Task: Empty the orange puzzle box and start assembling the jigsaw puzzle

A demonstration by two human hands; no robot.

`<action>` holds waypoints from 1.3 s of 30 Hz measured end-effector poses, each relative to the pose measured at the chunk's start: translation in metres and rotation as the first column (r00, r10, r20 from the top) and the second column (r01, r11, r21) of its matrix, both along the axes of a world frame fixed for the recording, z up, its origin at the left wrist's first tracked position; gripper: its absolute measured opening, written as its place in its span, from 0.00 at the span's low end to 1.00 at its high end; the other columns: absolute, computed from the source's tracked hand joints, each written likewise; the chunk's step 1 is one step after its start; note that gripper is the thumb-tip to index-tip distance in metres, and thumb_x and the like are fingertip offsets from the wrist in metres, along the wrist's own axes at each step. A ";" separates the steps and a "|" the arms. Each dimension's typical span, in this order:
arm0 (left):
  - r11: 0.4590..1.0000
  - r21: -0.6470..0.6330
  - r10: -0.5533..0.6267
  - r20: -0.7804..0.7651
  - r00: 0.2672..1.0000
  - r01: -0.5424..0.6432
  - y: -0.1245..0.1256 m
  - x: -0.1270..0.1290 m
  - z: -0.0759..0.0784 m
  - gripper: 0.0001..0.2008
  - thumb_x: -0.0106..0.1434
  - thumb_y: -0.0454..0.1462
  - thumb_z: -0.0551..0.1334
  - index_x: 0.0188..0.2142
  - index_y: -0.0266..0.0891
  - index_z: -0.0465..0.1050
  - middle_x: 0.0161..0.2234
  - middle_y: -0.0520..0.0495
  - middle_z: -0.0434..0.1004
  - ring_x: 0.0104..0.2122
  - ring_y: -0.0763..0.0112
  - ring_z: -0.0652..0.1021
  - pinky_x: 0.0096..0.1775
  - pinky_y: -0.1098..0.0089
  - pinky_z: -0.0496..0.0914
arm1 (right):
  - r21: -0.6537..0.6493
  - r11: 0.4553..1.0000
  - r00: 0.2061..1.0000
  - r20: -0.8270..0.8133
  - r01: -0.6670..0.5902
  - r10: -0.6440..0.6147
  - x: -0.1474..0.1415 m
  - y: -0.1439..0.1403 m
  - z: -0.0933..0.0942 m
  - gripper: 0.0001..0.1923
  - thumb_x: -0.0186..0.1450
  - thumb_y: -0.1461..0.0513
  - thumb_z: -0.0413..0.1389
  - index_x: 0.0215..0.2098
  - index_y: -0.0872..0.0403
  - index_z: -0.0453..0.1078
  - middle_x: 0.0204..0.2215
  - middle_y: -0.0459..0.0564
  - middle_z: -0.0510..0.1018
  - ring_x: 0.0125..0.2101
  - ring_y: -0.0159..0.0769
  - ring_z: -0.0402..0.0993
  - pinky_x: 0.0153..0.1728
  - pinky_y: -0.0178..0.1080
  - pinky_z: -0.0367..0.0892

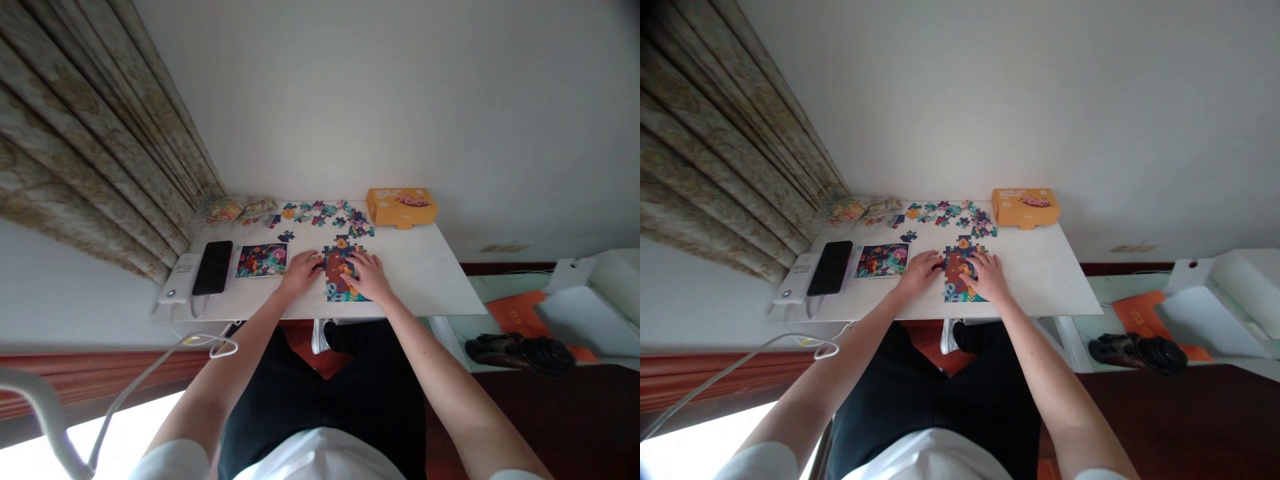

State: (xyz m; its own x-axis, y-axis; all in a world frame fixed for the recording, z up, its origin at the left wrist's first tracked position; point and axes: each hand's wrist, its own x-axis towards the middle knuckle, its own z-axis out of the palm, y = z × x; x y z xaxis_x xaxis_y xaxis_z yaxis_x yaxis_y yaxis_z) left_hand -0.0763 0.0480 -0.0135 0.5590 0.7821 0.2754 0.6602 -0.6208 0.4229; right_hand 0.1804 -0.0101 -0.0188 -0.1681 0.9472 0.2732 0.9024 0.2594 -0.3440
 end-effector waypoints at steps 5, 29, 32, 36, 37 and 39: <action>0.998 0.004 -0.057 -0.150 0.987 0.059 -0.018 -0.001 0.003 0.20 0.76 0.39 0.55 0.64 0.46 0.72 0.67 0.44 0.70 0.67 0.57 0.68 0.70 0.48 0.58 | -0.014 1.000 1.000 0.007 0.000 0.000 -0.001 0.000 0.000 0.27 0.73 0.44 0.51 0.62 0.48 0.72 0.65 0.58 0.72 0.66 0.55 0.65 0.66 0.65 0.54; 0.996 0.072 0.051 -0.044 0.998 -0.048 -0.018 -0.002 -0.005 0.18 0.73 0.34 0.55 0.57 0.41 0.77 0.58 0.40 0.78 0.59 0.59 0.77 0.64 0.55 0.70 | -0.045 0.999 0.999 0.038 -0.004 0.005 -0.010 0.000 0.001 0.27 0.74 0.45 0.51 0.63 0.48 0.71 0.66 0.58 0.71 0.67 0.55 0.63 0.66 0.67 0.54; 0.997 0.068 0.038 -0.047 0.998 -0.035 -0.017 -0.001 -0.005 0.18 0.72 0.32 0.56 0.56 0.42 0.79 0.57 0.40 0.78 0.58 0.57 0.77 0.62 0.55 0.71 | -0.021 1.000 0.999 0.048 -0.006 0.007 -0.011 -0.001 0.000 0.27 0.74 0.45 0.50 0.63 0.48 0.71 0.66 0.59 0.71 0.67 0.56 0.63 0.66 0.66 0.55; 0.997 0.067 0.031 -0.082 0.996 -0.025 -0.017 0.000 0.001 0.20 0.70 0.30 0.58 0.56 0.46 0.79 0.57 0.40 0.77 0.58 0.56 0.76 0.61 0.53 0.71 | -0.005 1.000 0.999 0.048 -0.010 0.011 -0.011 -0.002 0.000 0.26 0.74 0.45 0.49 0.63 0.47 0.71 0.65 0.59 0.71 0.66 0.55 0.63 0.65 0.66 0.55; 0.997 0.066 0.033 -0.090 0.995 -0.027 -0.017 0.000 0.003 0.20 0.70 0.30 0.58 0.56 0.46 0.79 0.57 0.40 0.77 0.57 0.56 0.76 0.61 0.53 0.71 | -0.005 1.000 0.999 0.045 -0.009 0.009 -0.011 -0.002 0.000 0.26 0.74 0.45 0.50 0.63 0.47 0.71 0.65 0.59 0.72 0.66 0.55 0.64 0.65 0.66 0.55; 0.998 0.061 0.038 -0.104 0.994 -0.032 -0.018 0.001 0.005 0.19 0.70 0.31 0.58 0.56 0.46 0.79 0.56 0.40 0.77 0.57 0.55 0.76 0.61 0.53 0.71 | -0.007 1.000 0.999 0.037 -0.007 0.007 -0.011 -0.002 0.001 0.26 0.74 0.45 0.50 0.62 0.48 0.71 0.65 0.59 0.72 0.66 0.55 0.64 0.65 0.65 0.55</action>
State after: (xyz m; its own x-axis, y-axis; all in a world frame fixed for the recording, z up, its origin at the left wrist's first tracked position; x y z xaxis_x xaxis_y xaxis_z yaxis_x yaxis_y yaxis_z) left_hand -0.0754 0.0302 -0.0086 0.5598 0.7856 0.2634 0.7205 -0.6185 0.3134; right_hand 0.1691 -0.0123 -0.0177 -0.1845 0.9478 0.2600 0.9130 0.2633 -0.3118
